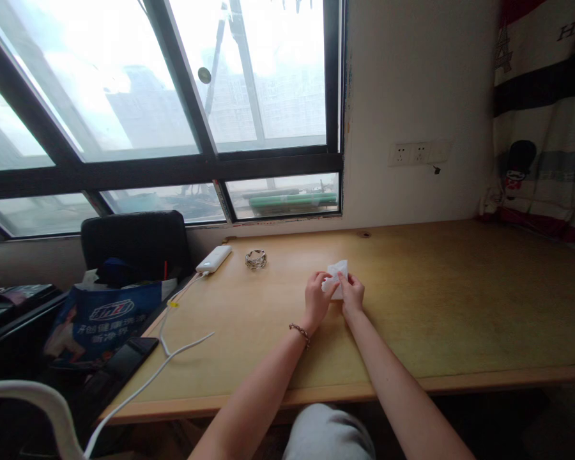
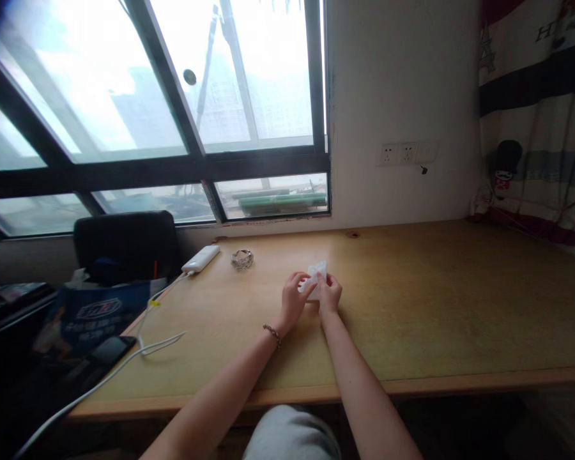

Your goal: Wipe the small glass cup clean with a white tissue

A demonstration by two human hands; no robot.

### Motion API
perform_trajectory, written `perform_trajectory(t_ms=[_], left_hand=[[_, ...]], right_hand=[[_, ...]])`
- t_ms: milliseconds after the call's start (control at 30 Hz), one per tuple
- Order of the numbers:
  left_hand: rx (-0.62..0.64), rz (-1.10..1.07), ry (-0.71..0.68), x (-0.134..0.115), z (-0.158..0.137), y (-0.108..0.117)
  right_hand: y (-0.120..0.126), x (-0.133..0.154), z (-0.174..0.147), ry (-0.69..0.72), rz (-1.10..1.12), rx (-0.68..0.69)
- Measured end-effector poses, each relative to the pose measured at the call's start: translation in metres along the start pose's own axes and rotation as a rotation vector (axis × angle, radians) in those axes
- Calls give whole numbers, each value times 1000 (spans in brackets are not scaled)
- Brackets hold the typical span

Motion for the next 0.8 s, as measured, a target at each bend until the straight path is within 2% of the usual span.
perform_trajectory(t_ms=[133,300,467,667,800], left_hand=[[31,-26,23,2,-2,-7],[3,-148,151,18,2,-5],[25,-276,289,33,2,-10],[65,-360,316,34,1,-16],[52,-386,300,32,2,-14]], right_hand=[[-6,0,-3,-57,49,18],[-10,-4,-6,-141,100,20],[-11,-4,-6,-159,127,21],[-18,-3,-10,-182,104,107],[-17,-3,-8,-172,122,79]])
Point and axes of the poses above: each hand's wrist, its own z-axis towards the middle knuckle, its own y-axis out of the back of the hand, x = y × z, the point moved 7 cm from there along z, towards the middle knuckle, and after that the axes turned 14 degrees about z, right-handed, at the moved point
